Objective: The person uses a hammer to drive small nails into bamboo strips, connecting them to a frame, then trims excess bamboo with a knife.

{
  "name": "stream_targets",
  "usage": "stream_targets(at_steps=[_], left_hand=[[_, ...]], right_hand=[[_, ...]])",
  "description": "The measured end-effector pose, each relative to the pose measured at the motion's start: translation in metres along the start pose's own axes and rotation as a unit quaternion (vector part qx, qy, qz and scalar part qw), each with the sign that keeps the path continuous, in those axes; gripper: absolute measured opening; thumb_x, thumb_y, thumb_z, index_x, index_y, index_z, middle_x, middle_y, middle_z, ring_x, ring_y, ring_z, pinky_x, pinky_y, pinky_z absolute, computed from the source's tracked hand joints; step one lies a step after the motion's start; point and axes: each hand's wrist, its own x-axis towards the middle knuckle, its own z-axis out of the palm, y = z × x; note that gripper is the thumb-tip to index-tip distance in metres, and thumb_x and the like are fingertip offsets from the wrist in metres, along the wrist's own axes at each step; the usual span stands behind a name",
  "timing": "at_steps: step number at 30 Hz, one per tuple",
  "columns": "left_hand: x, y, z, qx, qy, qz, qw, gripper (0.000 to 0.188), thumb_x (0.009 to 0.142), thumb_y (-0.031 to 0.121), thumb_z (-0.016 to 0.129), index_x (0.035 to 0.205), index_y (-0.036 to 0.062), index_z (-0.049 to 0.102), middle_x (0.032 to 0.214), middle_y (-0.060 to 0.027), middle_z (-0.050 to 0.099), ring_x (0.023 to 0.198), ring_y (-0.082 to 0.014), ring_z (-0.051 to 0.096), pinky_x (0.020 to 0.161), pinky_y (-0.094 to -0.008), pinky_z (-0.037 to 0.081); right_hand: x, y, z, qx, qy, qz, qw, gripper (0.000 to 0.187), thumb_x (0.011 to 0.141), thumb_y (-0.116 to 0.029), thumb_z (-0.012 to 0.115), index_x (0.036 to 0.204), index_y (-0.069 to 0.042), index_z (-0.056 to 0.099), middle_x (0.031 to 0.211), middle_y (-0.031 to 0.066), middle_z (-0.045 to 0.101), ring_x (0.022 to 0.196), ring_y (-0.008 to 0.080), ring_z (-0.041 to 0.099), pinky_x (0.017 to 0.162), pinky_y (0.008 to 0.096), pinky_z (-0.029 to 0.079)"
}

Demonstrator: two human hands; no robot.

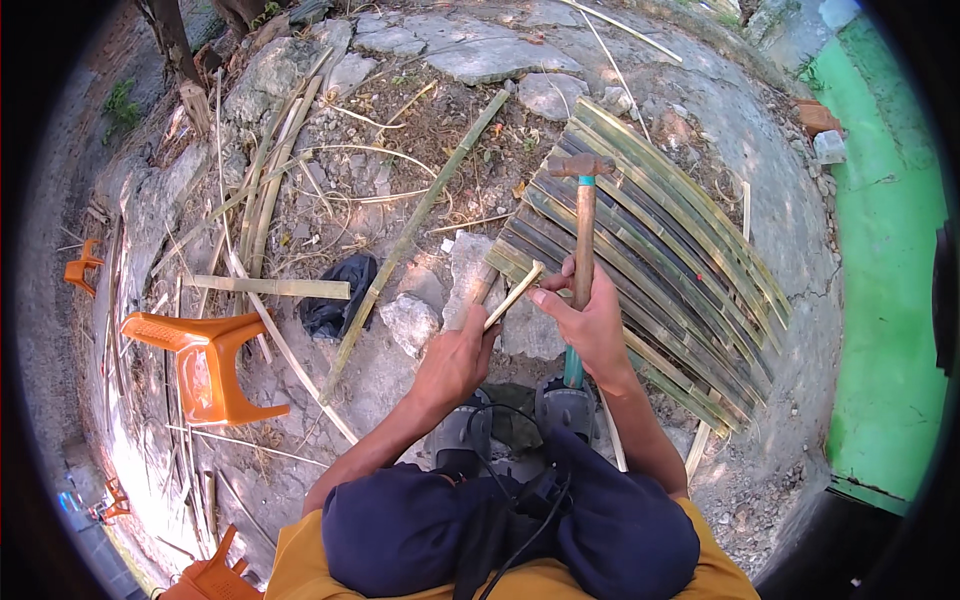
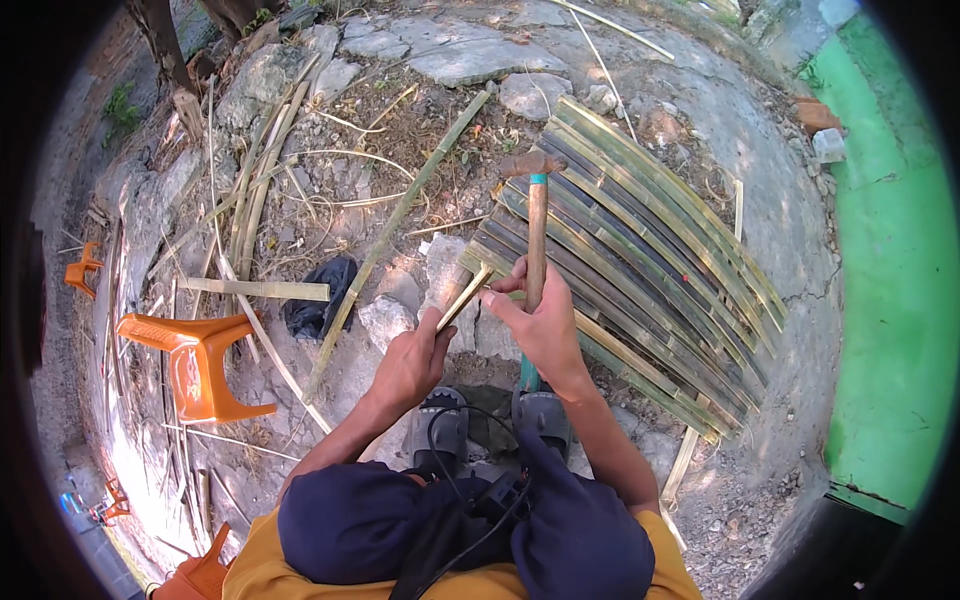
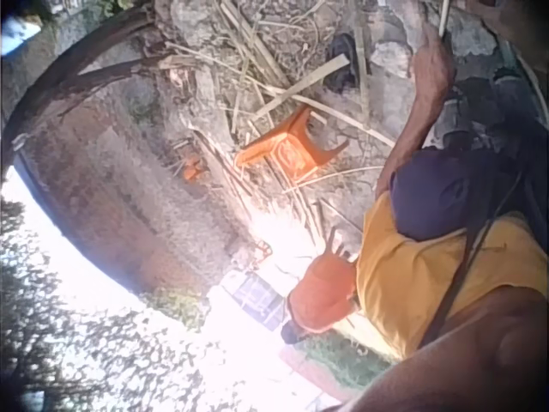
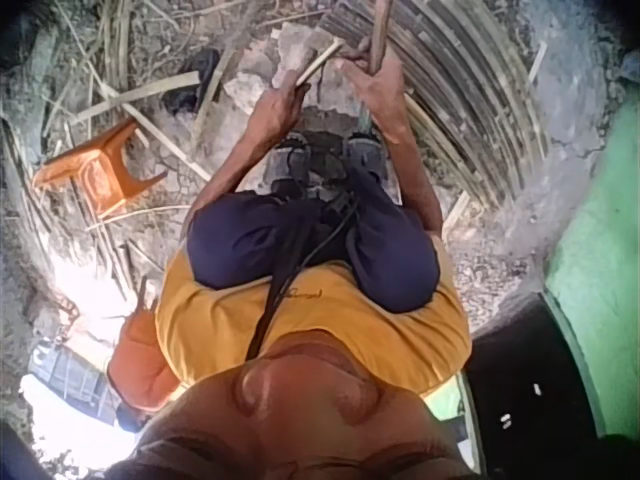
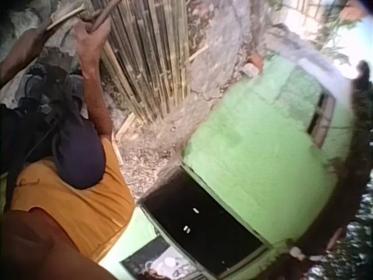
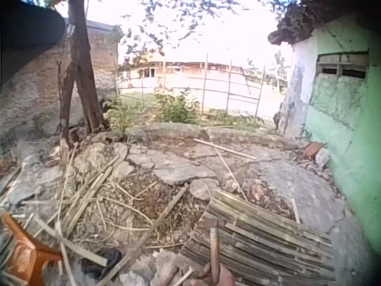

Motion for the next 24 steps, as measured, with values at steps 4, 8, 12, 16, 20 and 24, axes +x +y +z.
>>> stream_targets(at_steps=[4,8,12,16,20,24], left_hand=[[0.001,0.009,-0.005,-0.076,-0.02,-0.002,0.997,0.018,0.106,0.019,0.053,0.114,0.0043,0.048,0.067,-0.0293,0.058,0.068,-0.0531,0.059,0.06,-0.0575,0.042],[0.002,0.019,-0.019,-0.118,-0.07,-0.017,0.99,0.022,0.109,0.024,0.049,0.115,0.0025,0.052,0.065,-0.0215,0.056,0.062,-0.0402,0.06,0.061,-0.0479,0.044],[0.004,0.018,-0.028,-0.23,-0.139,-0.043,0.962,0.031,0.112,0.031,0.046,0.106,0.0019,0.053,0.07,-0.0068,0.05,0.065,-0.0186,0.05,0.062,-0.0373,0.042],[0.005,0.016,-0.038,-0.277,-0.206,-0.086,0.934,0.036,0.112,0.034,0.045,0.095,0.0035,0.052,0.072,-0.0007,0.045,0.068,-0.0117,0.045,0.062,-0.0338,0.04],[-0.002,0.007,-0.03,-0.295,-0.21,-0.097,0.927,0.038,0.113,0.036,0.045,0.091,0.0052,0.051,0.072,0.0001,0.045,0.068,-0.011,0.044,0.061,-0.0317,0.04],[-0.008,-0.007,-0.021,-0.269,-0.192,-0.093,0.939,0.036,0.112,0.035,0.046,0.098,0.0025,0.054,0.074,-0.0027,0.048,0.07,-0.0136,0.047,0.065,-0.0339,0.042]], right_hand=[[0.002,0.012,-0.007,-0.073,0.011,-0.077,0.994,0.032,0.089,0.003,0.075,0.108,-0.004,0.05,0.091,0.0074,0.07,0.065,0.0038,0.056,0.055,0.0209,0.043],[0.003,0.019,-0.011,-0.2,0.034,-0.198,0.959,0.019,0.093,0.001,0.07,0.103,-0.001,0.055,0.092,0.0108,0.073,0.06,0.0098,0.061,0.056,0.0278,0.048],[0.001,0.013,-0.011,-0.278,0.052,-0.268,0.921,0.01,0.093,0.003,0.067,0.098,0.0,0.059,0.093,0.0134,0.073,0.067,0.0244,0.07,0.061,0.0361,0.053],[-0.001,0.003,-0.011,-0.384,0.046,-0.327,0.862,0.019,0.082,0.009,0.065,0.097,-0.003,0.062,0.093,0.0129,0.07,0.08,0.0374,0.07,0.066,0.0412,0.054],[-0.005,0.003,-0.007,-0.407,0.014,-0.318,0.856,0.028,0.075,0.011,0.065,0.097,-0.005,0.063,0.095,0.0113,0.068,0.079,0.0377,0.068,0.065,0.0419,0.053],[-0.01,0.009,-0.005,-0.373,0.013,-0.304,0.877,0.022,0.077,0.008,0.068,0.096,-0.003,0.064,0.092,0.0137,0.068,0.076,0.0376,0.068,0.065,0.0416,0.053]])
